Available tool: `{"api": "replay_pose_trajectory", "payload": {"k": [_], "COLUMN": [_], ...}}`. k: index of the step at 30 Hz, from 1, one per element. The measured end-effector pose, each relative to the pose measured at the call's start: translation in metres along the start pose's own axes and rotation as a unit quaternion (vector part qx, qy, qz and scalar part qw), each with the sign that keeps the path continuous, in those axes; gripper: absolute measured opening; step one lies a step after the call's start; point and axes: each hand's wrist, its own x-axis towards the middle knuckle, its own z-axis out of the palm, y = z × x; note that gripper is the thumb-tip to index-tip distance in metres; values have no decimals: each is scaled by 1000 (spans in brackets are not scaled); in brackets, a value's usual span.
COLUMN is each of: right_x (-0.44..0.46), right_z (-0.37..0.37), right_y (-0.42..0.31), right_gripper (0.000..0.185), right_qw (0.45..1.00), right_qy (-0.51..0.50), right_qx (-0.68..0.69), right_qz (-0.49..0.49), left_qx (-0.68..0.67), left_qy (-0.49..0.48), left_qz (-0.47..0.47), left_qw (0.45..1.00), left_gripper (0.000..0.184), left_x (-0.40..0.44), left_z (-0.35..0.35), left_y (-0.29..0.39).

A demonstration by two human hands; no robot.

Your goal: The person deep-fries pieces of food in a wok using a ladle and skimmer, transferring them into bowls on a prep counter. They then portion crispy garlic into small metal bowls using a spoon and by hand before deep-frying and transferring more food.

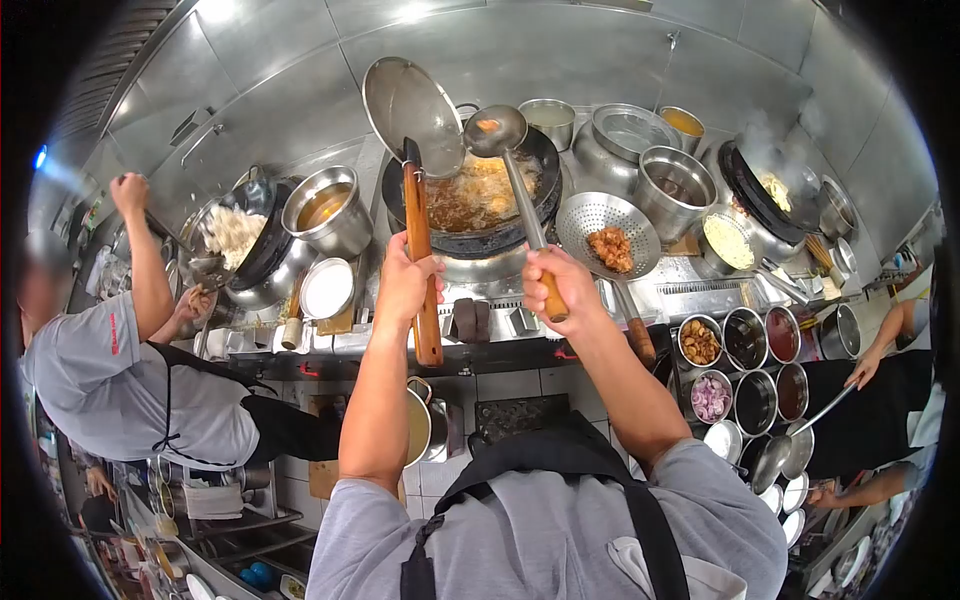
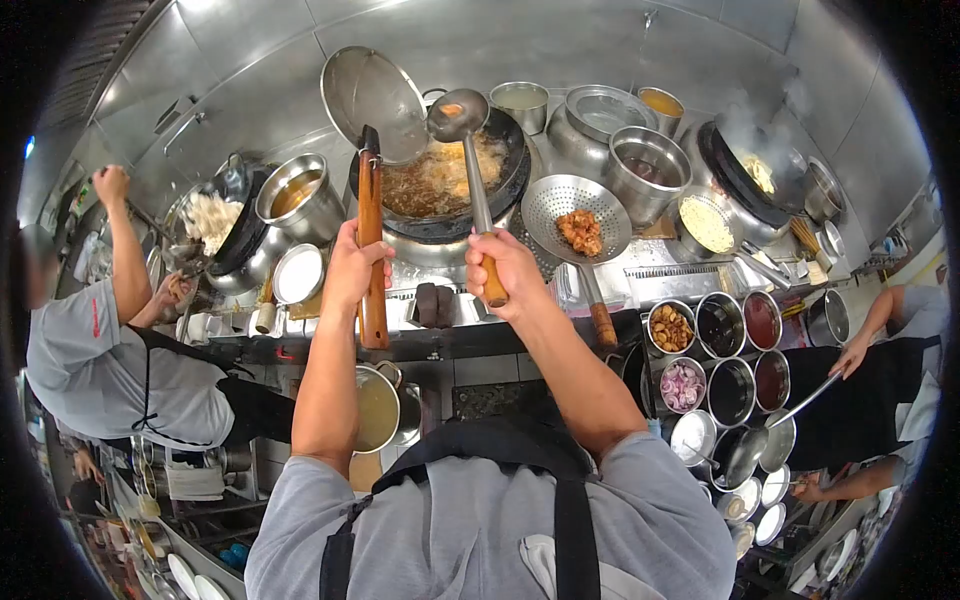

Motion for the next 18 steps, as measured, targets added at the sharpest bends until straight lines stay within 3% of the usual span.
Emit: {"api": "replay_pose_trajectory", "payload": {"k": [3,9,11,13,15,17,18], "right_x": [-25,-123,-148,-163,-173,-179,-177], "right_z": [-4,-30,-48,-62,-89,-111,-150], "right_y": [-14,-37,-45,-49,-54,-63,-50], "right_gripper": [34,31,31,39,44,52,49], "right_qw": [943,969,995,964,822,827,666], "right_qy": [-160,-103,-13,173,302,314,311], "right_qx": [285,222,84,-188,-480,-465,-659], "right_qz": [67,-17,-60,-71,-47,-30,-158], "left_qx": [-3,16,28,21,25,28,34], "left_qy": [2,18,34,39,53,45,41], "left_qz": [-14,-45,-57,-64,-67,-58,-56], "left_qw": [1000,999,997,997,996,997,997], "left_gripper": [48,53,54,55,54,53,52], "left_x": [-6,-22,-28,-30,-31,-29,-29], "left_z": [-8,-47,-55,-63,-65,-71,-70], "left_y": [-2,-21,-20,-21,-21,-26,-24]}}
